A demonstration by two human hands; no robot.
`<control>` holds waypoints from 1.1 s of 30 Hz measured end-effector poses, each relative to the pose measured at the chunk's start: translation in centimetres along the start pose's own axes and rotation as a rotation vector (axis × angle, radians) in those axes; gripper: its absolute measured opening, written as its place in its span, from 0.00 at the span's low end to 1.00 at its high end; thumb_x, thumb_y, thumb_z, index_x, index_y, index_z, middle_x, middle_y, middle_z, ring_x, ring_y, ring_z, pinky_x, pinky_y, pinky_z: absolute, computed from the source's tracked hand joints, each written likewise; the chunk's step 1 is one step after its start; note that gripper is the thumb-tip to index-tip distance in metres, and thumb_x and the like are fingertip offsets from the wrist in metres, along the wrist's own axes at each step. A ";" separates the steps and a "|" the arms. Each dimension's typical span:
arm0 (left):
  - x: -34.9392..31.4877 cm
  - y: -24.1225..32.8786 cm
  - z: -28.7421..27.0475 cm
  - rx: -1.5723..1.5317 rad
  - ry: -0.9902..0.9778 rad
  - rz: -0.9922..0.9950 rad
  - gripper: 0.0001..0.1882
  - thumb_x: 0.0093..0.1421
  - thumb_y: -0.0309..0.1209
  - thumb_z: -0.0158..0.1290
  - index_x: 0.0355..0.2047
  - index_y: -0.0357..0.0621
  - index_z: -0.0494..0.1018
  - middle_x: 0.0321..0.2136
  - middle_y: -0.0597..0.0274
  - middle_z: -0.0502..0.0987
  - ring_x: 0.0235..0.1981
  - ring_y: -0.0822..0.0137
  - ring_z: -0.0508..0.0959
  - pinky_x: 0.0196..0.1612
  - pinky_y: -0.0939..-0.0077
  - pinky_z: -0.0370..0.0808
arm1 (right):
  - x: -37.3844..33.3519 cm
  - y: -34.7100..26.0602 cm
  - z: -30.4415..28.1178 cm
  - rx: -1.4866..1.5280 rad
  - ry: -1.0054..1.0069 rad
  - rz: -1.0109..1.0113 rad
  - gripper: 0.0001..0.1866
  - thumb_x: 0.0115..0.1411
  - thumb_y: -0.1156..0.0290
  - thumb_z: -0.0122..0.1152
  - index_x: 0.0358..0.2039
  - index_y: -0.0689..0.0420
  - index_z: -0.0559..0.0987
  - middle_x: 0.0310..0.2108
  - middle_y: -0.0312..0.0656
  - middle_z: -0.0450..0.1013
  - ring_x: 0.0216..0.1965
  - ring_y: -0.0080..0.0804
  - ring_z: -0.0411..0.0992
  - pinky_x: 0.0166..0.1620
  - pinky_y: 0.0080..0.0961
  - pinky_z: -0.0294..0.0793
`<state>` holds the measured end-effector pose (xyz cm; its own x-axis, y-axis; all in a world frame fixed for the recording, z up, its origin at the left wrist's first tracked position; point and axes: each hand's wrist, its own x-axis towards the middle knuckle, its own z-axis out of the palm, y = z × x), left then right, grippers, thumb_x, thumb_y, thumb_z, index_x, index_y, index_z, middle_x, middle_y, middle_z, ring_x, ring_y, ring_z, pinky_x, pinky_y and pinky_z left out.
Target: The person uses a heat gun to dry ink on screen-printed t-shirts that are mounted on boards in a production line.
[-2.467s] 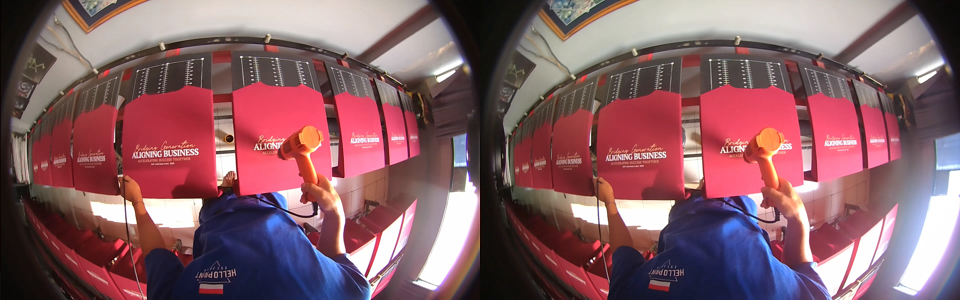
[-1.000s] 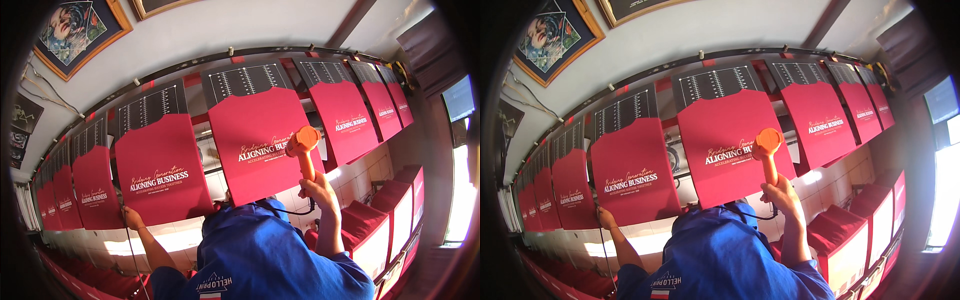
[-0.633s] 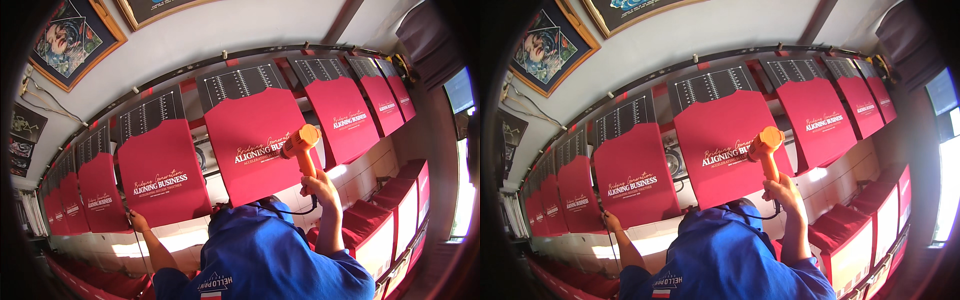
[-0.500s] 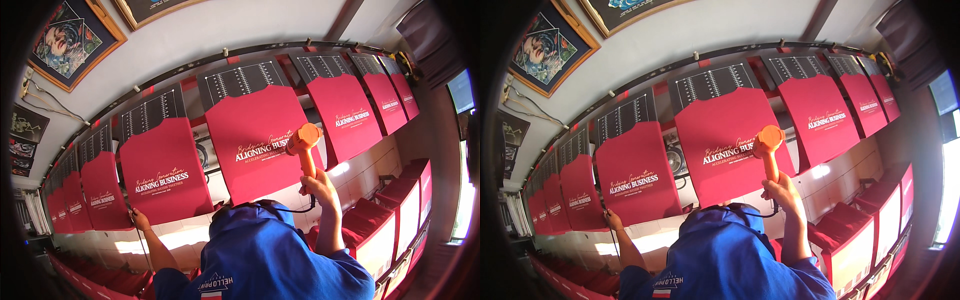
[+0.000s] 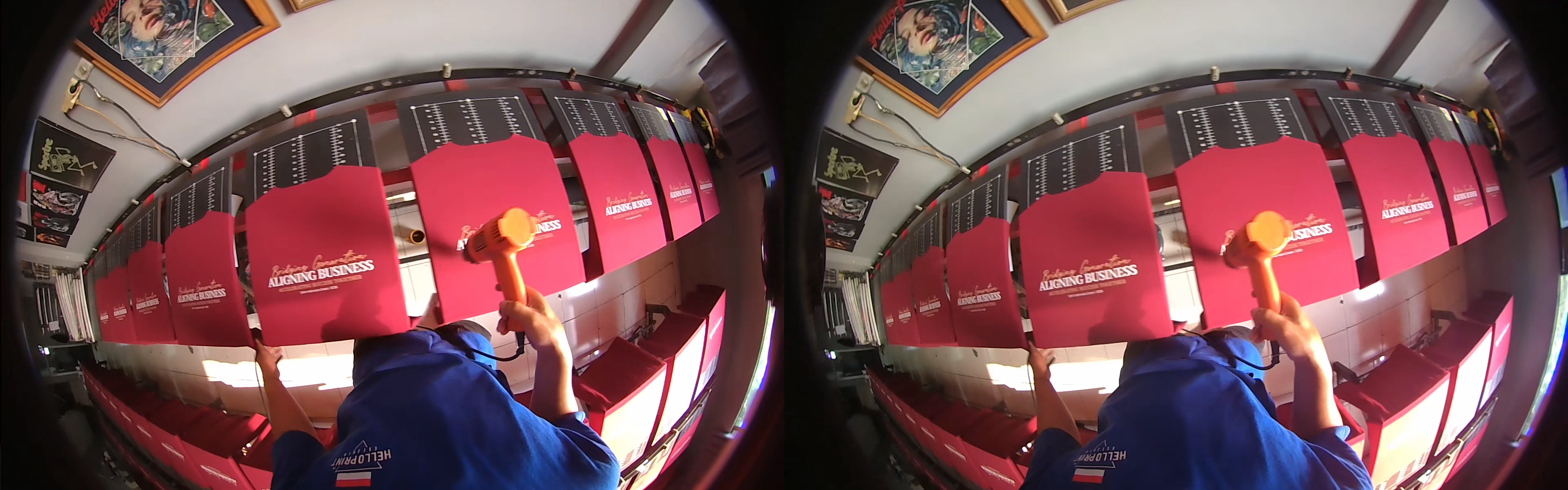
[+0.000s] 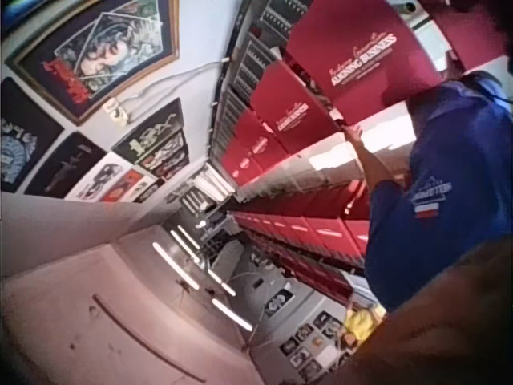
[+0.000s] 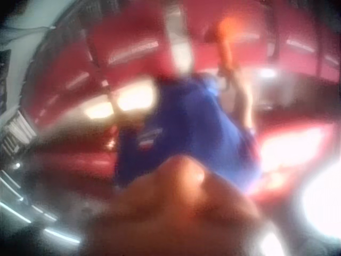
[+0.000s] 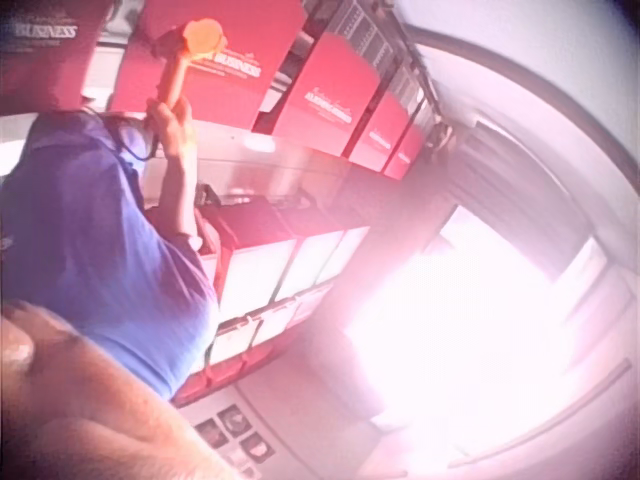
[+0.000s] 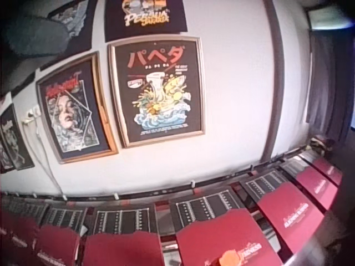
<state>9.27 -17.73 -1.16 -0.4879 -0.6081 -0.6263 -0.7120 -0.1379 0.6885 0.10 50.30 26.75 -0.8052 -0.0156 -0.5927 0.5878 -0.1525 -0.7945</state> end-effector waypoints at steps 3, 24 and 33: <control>1.3 -3.4 -3.3 -0.078 -0.081 -0.147 0.35 0.68 0.66 0.39 0.56 0.48 0.67 0.53 0.51 0.76 0.53 0.51 0.77 0.55 0.47 0.71 | 2.0 0.6 6.5 -0.035 -0.184 0.056 0.23 0.60 0.63 0.61 0.51 0.66 0.73 0.26 0.39 0.74 0.27 0.27 0.76 0.33 0.25 0.75; 18.1 10.8 -17.6 -0.575 0.400 0.179 0.43 0.72 0.59 0.30 0.66 0.26 0.57 0.63 0.44 0.66 0.59 0.46 0.74 0.59 0.54 0.77 | 2.5 1.8 26.6 -0.134 0.164 -0.021 0.14 0.62 0.65 0.61 0.40 0.64 0.75 0.23 0.40 0.75 0.24 0.25 0.74 0.30 0.21 0.73; 16.9 11.1 -17.4 -0.556 0.409 0.180 0.43 0.71 0.58 0.34 0.64 0.23 0.59 0.63 0.44 0.67 0.59 0.46 0.73 0.61 0.56 0.75 | 2.9 3.3 26.4 -0.027 0.160 -0.065 0.17 0.62 0.68 0.60 0.46 0.66 0.73 0.27 0.38 0.72 0.24 0.27 0.75 0.30 0.24 0.75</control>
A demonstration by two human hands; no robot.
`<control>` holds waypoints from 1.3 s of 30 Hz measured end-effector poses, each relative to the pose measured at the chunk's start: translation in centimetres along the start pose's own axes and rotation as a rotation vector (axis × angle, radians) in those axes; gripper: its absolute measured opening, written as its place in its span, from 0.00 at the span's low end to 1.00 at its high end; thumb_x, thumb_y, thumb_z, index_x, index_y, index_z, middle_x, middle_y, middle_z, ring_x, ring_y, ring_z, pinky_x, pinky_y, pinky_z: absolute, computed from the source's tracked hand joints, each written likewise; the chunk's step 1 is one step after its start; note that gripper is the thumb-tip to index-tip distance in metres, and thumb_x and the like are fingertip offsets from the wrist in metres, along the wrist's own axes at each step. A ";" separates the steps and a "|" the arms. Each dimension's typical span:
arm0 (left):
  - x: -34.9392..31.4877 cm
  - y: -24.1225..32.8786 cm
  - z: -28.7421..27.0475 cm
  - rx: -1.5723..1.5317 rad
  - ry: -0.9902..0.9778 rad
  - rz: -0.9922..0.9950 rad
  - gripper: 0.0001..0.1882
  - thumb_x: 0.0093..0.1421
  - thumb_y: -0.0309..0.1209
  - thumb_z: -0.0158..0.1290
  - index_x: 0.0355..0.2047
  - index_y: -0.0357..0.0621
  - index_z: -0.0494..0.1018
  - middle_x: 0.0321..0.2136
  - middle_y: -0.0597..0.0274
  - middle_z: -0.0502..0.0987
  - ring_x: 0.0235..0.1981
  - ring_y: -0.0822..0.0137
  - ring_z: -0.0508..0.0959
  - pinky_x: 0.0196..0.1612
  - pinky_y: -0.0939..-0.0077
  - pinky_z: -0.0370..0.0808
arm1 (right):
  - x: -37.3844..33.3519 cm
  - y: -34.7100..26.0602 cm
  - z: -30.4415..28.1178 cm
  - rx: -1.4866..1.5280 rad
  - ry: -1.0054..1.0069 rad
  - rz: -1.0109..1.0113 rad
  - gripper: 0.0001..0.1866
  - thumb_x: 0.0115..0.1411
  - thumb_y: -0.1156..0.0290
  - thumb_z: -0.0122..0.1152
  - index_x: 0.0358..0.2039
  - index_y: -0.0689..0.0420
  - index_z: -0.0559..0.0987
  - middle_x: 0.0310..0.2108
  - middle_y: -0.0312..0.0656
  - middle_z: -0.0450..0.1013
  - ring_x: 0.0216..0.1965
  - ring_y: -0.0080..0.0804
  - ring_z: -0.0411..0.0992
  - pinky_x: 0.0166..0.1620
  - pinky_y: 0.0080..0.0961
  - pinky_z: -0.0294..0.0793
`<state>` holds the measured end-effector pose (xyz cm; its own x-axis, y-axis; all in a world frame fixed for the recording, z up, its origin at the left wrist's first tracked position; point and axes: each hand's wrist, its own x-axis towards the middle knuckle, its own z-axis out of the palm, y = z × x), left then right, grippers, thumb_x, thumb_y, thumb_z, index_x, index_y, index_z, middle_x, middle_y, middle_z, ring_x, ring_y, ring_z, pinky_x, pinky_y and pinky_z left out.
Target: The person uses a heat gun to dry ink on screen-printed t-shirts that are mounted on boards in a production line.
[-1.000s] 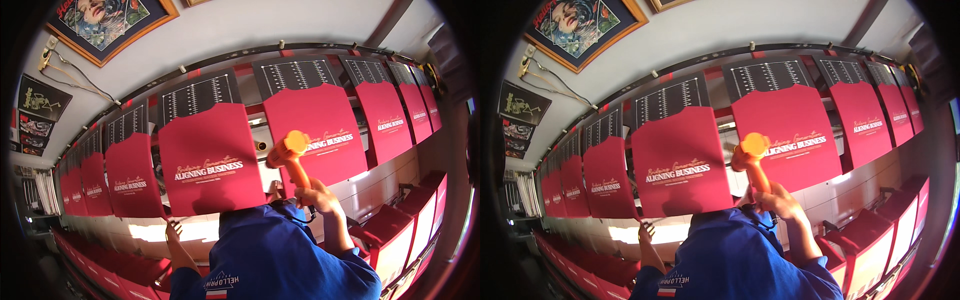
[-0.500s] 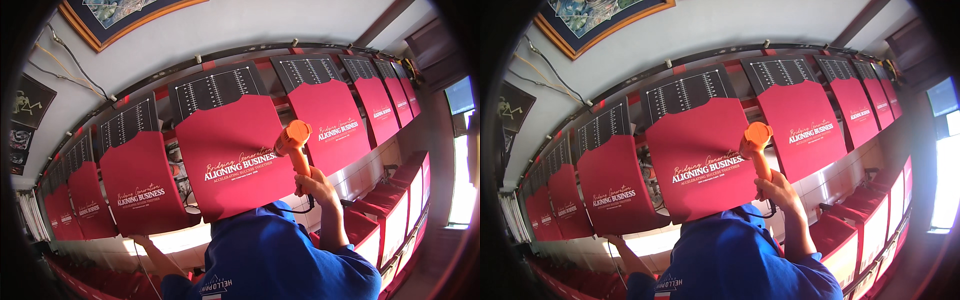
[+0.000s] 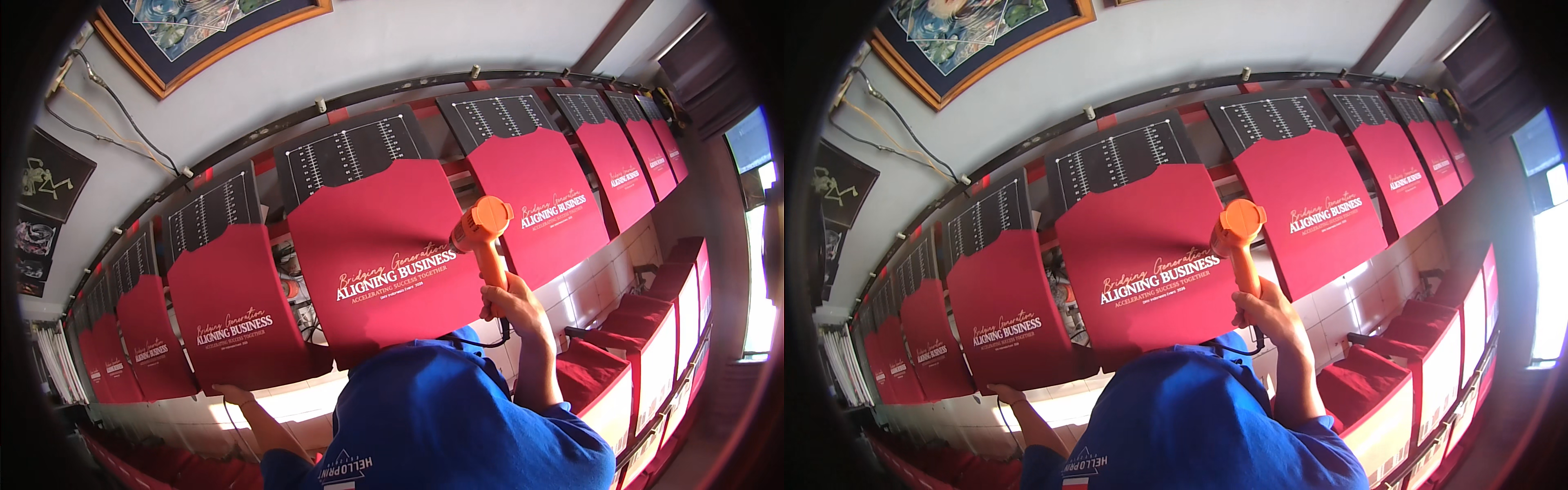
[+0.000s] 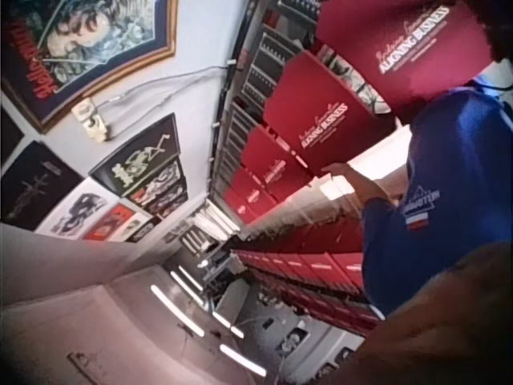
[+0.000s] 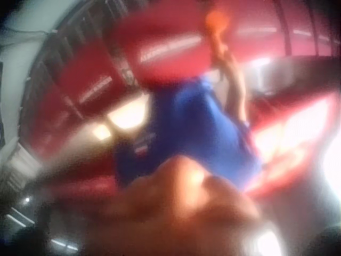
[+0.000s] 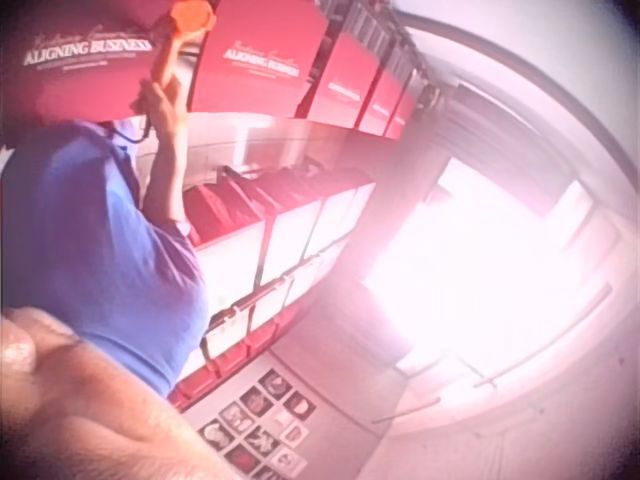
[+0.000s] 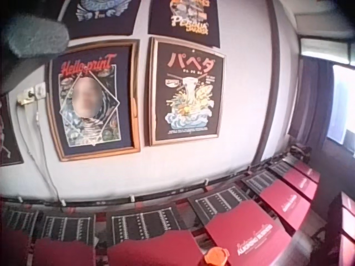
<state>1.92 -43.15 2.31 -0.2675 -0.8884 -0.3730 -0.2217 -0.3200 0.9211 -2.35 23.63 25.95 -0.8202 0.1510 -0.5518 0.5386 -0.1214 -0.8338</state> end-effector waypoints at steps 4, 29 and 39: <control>1.7 -0.8 -1.1 -0.014 0.020 -0.006 0.44 0.71 0.59 0.33 0.67 0.27 0.56 0.66 0.45 0.64 0.63 0.46 0.69 0.65 0.54 0.69 | 0.5 0.5 -0.8 -0.008 -0.041 0.013 0.19 0.62 0.68 0.60 0.49 0.66 0.72 0.28 0.37 0.71 0.24 0.26 0.75 0.30 0.23 0.75; -1.2 0.2 0.6 -0.098 -0.065 -0.031 0.38 0.73 0.55 0.28 0.69 0.34 0.57 0.67 0.49 0.64 0.64 0.47 0.68 0.66 0.53 0.68 | -1.4 0.4 -0.7 -0.064 -0.064 0.091 0.22 0.59 0.69 0.61 0.51 0.67 0.72 0.27 0.38 0.71 0.23 0.27 0.74 0.30 0.24 0.76; -0.4 -0.1 0.3 -0.073 0.004 -0.029 0.40 0.72 0.56 0.32 0.67 0.29 0.58 0.65 0.47 0.65 0.62 0.46 0.70 0.64 0.53 0.71 | -1.4 0.5 0.9 -0.023 -0.070 0.085 0.23 0.59 0.69 0.61 0.52 0.67 0.72 0.28 0.38 0.71 0.24 0.27 0.75 0.30 0.24 0.75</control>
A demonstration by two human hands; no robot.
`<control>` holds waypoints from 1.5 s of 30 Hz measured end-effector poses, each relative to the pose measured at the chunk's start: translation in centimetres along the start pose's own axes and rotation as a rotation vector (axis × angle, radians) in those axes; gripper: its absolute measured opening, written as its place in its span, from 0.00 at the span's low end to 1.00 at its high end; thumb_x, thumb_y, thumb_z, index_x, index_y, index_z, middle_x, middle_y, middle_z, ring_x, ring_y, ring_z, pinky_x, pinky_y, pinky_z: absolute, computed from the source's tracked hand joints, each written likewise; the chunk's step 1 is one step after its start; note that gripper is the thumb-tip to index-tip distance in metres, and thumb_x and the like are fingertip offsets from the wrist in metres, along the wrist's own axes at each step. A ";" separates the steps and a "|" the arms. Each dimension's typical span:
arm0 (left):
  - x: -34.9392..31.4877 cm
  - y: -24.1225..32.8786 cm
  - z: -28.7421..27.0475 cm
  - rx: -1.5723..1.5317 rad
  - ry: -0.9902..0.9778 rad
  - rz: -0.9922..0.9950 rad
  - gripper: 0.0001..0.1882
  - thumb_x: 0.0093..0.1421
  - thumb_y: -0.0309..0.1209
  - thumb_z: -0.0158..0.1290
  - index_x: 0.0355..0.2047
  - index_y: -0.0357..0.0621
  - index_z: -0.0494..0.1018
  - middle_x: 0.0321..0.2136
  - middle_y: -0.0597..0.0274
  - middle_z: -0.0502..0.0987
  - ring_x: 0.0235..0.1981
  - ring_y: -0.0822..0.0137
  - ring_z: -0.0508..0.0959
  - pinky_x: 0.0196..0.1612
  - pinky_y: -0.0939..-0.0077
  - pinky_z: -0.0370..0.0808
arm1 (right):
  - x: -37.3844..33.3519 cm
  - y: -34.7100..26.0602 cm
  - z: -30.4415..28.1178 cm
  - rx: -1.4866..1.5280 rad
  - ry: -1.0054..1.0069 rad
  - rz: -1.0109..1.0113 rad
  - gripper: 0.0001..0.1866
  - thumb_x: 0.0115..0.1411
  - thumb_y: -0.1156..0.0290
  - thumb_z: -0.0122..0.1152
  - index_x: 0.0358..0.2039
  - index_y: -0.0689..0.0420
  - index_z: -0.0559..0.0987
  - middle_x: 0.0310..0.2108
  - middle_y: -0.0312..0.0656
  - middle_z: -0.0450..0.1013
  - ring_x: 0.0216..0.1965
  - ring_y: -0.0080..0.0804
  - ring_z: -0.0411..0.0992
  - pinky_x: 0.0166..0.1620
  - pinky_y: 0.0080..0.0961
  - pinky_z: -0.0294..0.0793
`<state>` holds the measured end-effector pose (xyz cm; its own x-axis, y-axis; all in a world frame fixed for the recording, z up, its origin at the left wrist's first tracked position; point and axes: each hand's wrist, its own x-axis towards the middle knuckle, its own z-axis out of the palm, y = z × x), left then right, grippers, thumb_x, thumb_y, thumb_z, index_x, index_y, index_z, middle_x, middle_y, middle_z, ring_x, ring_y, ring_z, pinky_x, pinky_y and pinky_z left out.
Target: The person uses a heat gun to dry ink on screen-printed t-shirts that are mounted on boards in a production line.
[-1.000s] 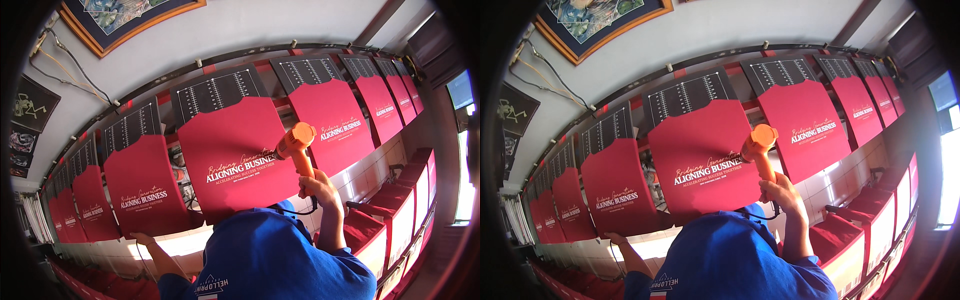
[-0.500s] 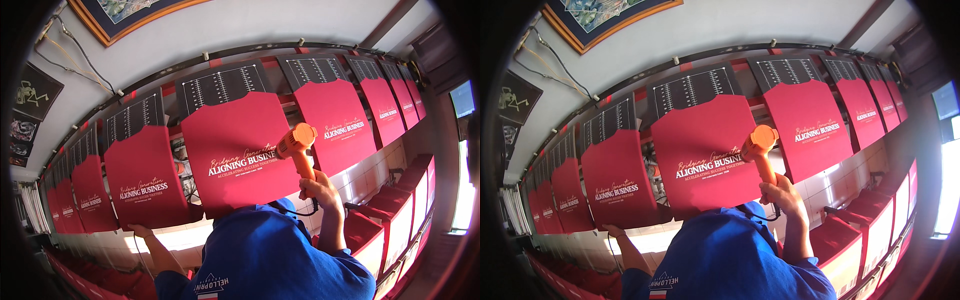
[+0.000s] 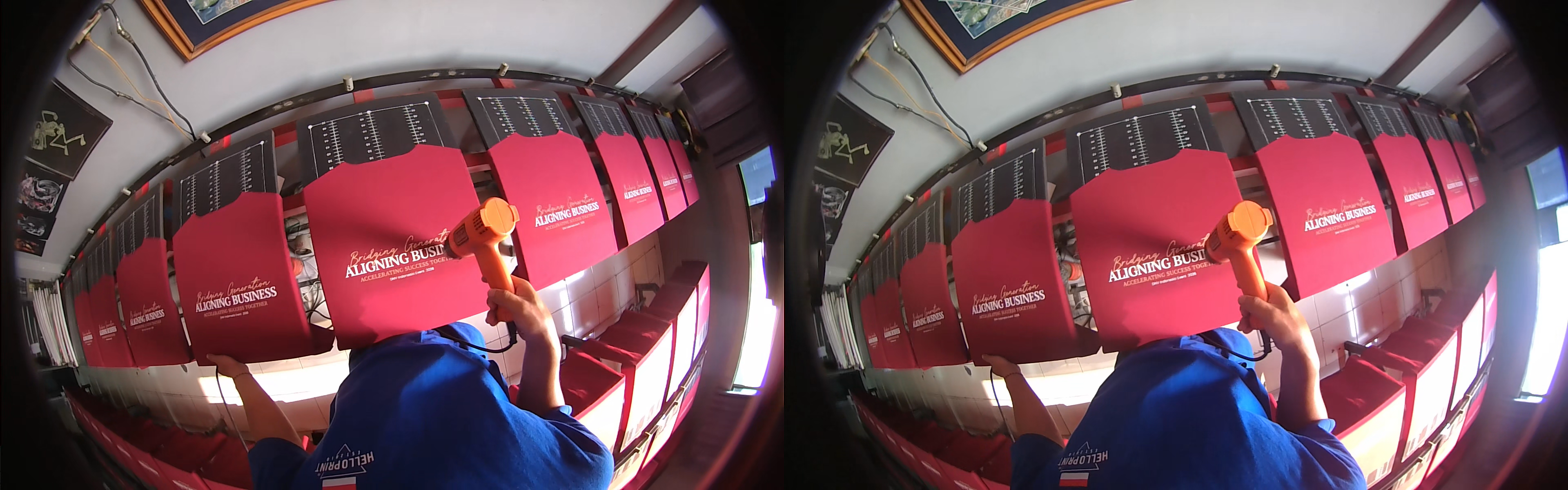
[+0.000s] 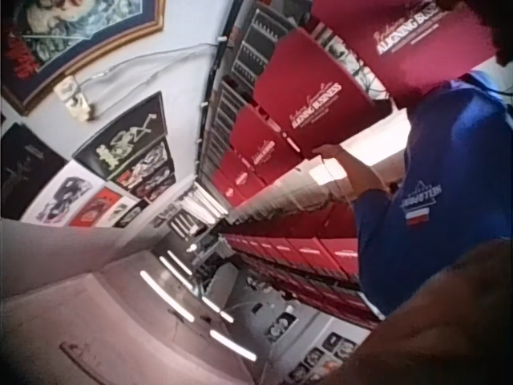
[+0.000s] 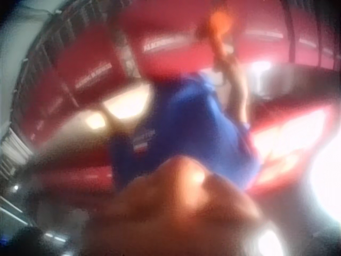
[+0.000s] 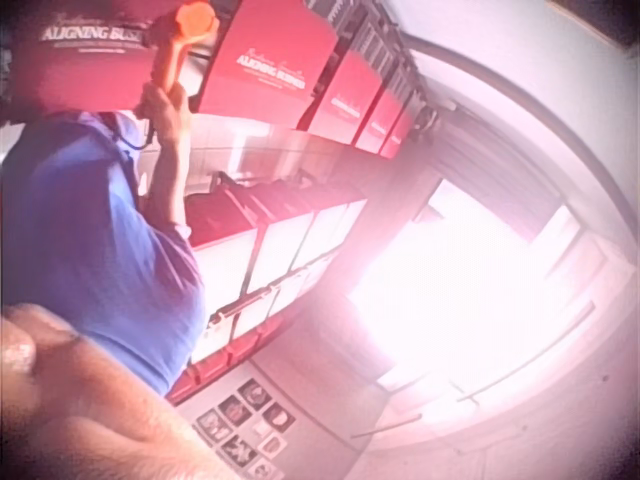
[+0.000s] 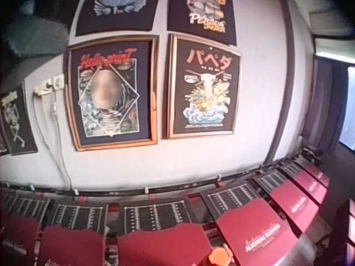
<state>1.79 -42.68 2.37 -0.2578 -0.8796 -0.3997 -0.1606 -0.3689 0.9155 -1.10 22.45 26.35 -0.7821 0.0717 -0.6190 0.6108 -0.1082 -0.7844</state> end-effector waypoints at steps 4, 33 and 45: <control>0.9 -0.2 -0.5 0.016 0.034 -0.004 0.41 0.72 0.56 0.34 0.66 0.27 0.57 0.65 0.45 0.65 0.62 0.45 0.70 0.64 0.53 0.71 | 0.5 0.9 0.3 -0.070 -0.001 -0.014 0.22 0.59 0.70 0.61 0.51 0.67 0.72 0.27 0.38 0.71 0.24 0.27 0.75 0.30 0.24 0.75; -0.7 0.4 0.8 -0.001 0.050 -0.019 0.40 0.73 0.55 0.32 0.65 0.26 0.59 0.63 0.44 0.67 0.60 0.46 0.73 0.61 0.54 0.76 | 0.4 0.3 2.2 -0.117 -0.071 0.014 0.24 0.57 0.68 0.61 0.51 0.68 0.72 0.25 0.39 0.73 0.25 0.27 0.75 0.32 0.23 0.75; -0.3 0.0 0.1 0.011 0.053 0.023 0.40 0.72 0.55 0.35 0.65 0.27 0.60 0.62 0.44 0.68 0.59 0.47 0.74 0.60 0.55 0.76 | 0.1 -0.3 2.3 -0.131 -0.101 0.022 0.24 0.57 0.67 0.61 0.51 0.68 0.73 0.25 0.39 0.73 0.24 0.27 0.75 0.32 0.24 0.75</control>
<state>1.81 -42.40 2.51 -0.2113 -0.9026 -0.3750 -0.1652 -0.3452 0.9239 -1.70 20.26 26.62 -0.7728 -0.0297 -0.6340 0.6336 0.0220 -0.7734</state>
